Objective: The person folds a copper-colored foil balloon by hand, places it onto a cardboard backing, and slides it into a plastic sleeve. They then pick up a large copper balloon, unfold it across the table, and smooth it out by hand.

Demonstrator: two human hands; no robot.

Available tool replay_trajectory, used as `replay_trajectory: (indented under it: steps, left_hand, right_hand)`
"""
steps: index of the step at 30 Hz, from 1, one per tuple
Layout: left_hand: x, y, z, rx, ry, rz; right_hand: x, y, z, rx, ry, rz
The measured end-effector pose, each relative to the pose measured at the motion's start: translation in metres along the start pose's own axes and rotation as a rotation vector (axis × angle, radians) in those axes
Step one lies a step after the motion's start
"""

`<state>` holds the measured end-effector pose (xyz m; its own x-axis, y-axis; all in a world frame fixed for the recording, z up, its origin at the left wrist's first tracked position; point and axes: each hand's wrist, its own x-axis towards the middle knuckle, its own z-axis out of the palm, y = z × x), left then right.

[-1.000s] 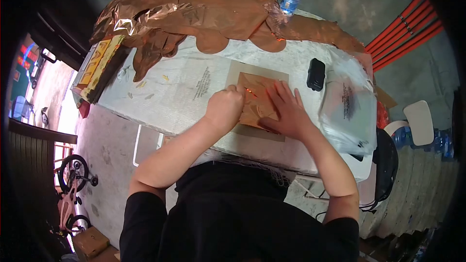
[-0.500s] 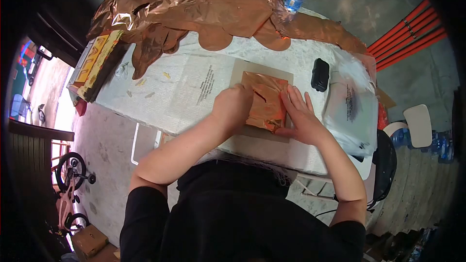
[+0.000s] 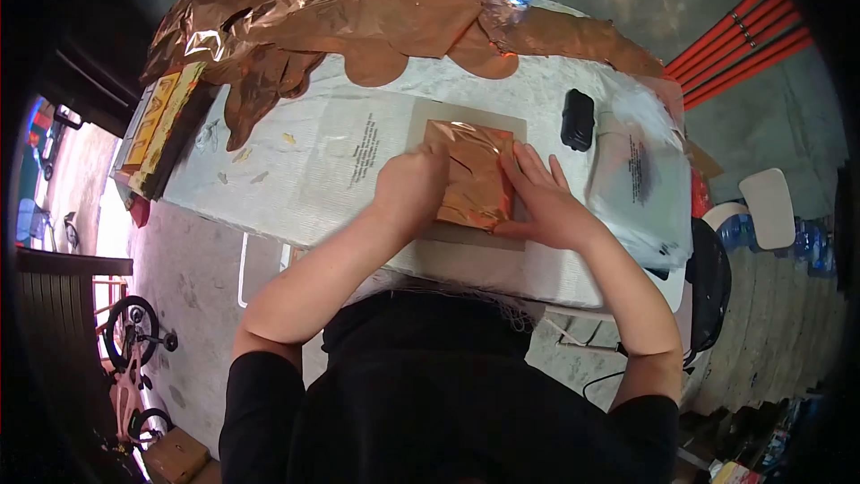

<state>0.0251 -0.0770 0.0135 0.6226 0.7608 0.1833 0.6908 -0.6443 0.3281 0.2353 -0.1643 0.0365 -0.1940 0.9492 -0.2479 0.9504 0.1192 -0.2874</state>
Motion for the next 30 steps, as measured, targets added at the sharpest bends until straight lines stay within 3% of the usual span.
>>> replay_trajectory:
  steps: [14,26,30]
  left_hand:
    - [-0.004,-0.005,0.003,0.003,0.057,0.036]
    - [-0.001,-0.003,-0.005,0.05,-0.058,0.015]
    - [0.005,-0.007,-0.023,-0.078,-0.092,-0.068]
  right_hand:
    - [-0.005,0.007,-0.013,0.045,-0.055,0.015]
    - [-0.002,0.013,-0.001,0.112,-0.004,-0.081]
    - [-0.001,0.011,0.0,0.141,0.011,-0.106]
